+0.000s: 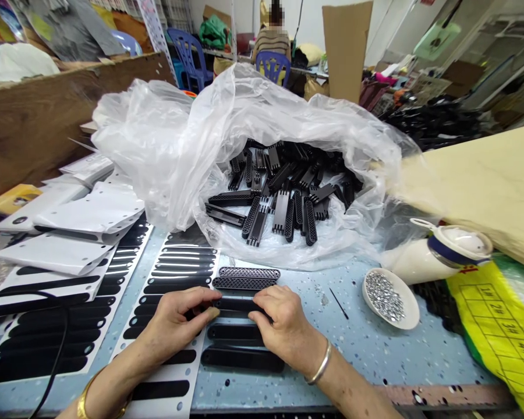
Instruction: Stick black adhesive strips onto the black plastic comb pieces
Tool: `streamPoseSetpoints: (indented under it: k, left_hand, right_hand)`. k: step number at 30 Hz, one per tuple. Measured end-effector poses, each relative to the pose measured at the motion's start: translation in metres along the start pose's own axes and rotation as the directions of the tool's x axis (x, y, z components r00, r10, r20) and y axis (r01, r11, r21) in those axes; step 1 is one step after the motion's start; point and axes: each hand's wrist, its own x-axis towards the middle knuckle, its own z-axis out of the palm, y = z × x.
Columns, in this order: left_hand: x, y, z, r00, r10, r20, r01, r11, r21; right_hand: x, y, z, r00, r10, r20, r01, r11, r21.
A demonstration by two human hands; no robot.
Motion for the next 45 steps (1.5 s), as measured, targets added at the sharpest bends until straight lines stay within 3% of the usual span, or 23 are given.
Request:
streamPoseSetpoints:
  k: [8, 14, 23, 32, 37, 45]
  left_hand:
    - [0.0, -0.006, -0.002, 0.982, 0.187, -0.026, -0.186, 0.982, 0.023]
    - [0.0, -0.009, -0.001, 0.97, 0.237, -0.047, -0.233, 0.97, 0.067]
    - [0.001, -0.011, -0.001, 0.974, 0.223, -0.023, -0.221, 0.972, 0.073]
    - [0.001, -0.012, -0.002, 0.975, 0.223, -0.012, -0.221, 0.971, 0.088]
    - [0.004, -0.01, -0.002, 0.973, 0.228, -0.016, -0.226, 0.969, 0.103]
    - [0.006, -0.009, -0.004, 0.969, 0.246, -0.031, -0.241, 0.964, 0.115]
  right_hand:
    - [0.001, 0.0, 0.001, 0.999, -0.016, -0.051, 0.018, 0.999, 0.042]
    - [-0.004, 0.004, -0.003, 0.997, -0.019, -0.078, 0.025, 0.997, 0.079]
    - [-0.016, 0.016, -0.008, 0.99, 0.116, -0.073, -0.093, 0.959, 0.267]
    - [-0.017, 0.017, -0.01, 0.991, 0.124, -0.049, -0.104, 0.951, 0.293]
    - [-0.015, 0.019, -0.012, 0.981, 0.192, -0.021, -0.174, 0.928, 0.331]
    - [-0.024, 0.02, -0.029, 0.951, 0.262, -0.165, -0.225, 0.951, 0.212]
